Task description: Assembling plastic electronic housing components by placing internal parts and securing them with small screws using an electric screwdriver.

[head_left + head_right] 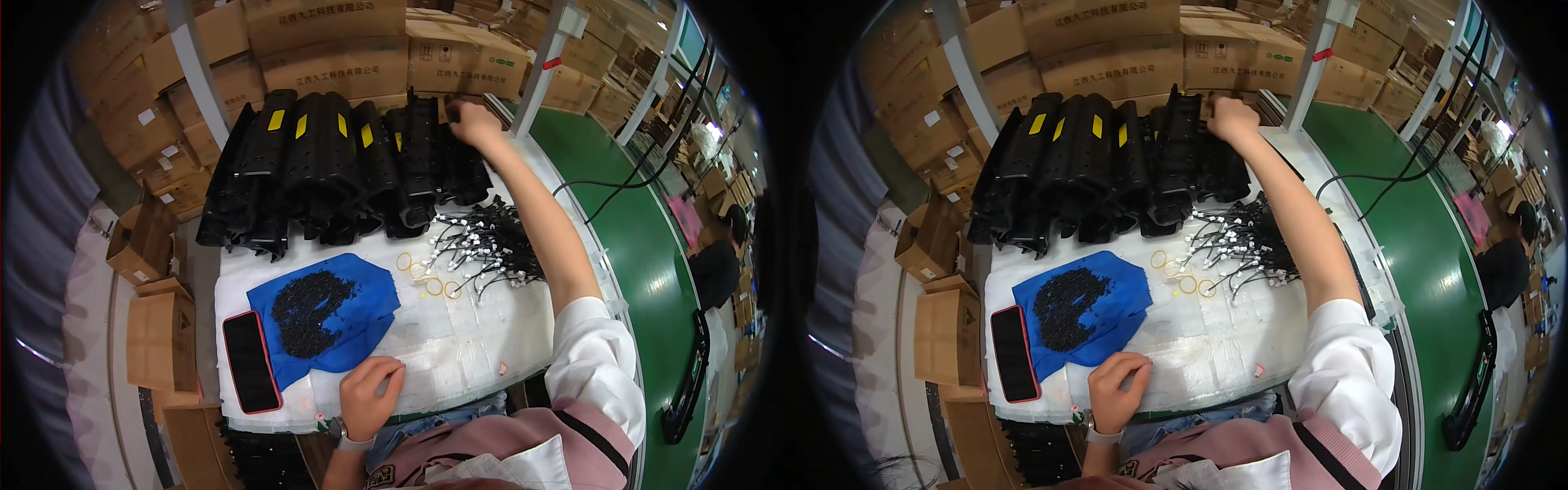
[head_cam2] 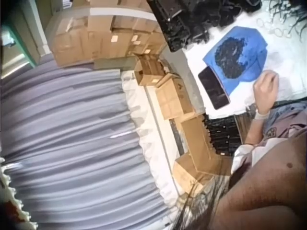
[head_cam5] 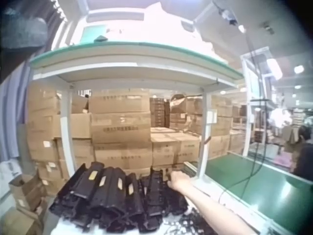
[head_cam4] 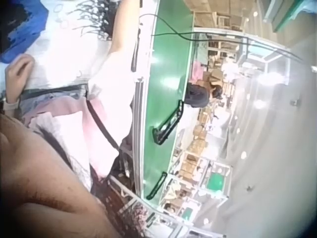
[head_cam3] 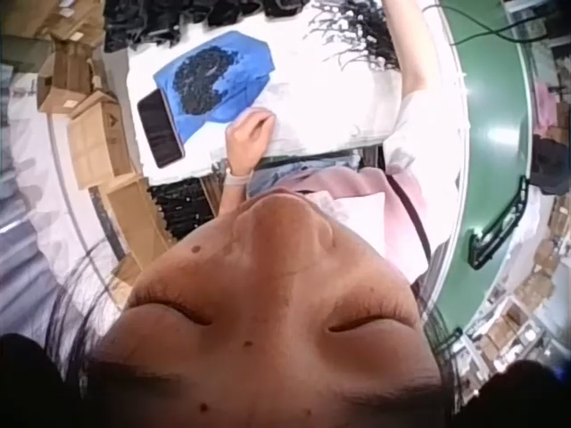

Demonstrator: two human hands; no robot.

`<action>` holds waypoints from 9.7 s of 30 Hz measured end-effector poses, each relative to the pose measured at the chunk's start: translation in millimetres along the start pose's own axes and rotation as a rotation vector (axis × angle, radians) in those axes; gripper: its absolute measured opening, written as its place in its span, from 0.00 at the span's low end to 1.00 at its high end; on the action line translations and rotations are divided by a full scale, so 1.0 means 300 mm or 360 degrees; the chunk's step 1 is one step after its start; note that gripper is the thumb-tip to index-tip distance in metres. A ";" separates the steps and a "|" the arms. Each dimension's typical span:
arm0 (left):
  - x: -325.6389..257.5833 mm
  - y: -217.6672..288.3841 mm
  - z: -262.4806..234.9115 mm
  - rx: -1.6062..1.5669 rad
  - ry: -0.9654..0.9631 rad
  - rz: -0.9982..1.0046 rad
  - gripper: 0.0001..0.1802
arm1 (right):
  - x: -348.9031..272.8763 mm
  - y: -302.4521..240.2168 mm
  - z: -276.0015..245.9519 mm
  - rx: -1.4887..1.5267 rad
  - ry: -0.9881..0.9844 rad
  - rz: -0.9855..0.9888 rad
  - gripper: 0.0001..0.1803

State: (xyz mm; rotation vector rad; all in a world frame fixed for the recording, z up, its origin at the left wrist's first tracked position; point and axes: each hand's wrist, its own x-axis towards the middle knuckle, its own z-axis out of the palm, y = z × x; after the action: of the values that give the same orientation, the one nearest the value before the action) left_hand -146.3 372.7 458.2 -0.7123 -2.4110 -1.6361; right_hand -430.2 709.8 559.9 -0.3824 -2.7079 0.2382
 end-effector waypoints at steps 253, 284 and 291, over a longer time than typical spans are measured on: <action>0.228 -0.136 -0.121 0.1492 0.0315 -0.0155 0.09 | -1.093 0.075 -0.331 0.2547 0.0222 -0.0776 0.23; 0.211 0.000 -0.009 0.0065 0.0076 -0.0166 0.02 | -1.033 0.038 -0.352 0.3056 0.0349 -0.0742 0.23; 0.183 0.096 0.074 -0.0627 -0.0239 -0.0491 0.04 | -0.979 -0.008 -0.408 0.3492 0.0243 -0.0876 0.19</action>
State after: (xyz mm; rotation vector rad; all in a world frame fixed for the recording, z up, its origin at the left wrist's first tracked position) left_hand -178.3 418.1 494.0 -0.5475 -2.4190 -2.2996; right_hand -121.4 633.7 566.5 0.8641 -0.9458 2.2304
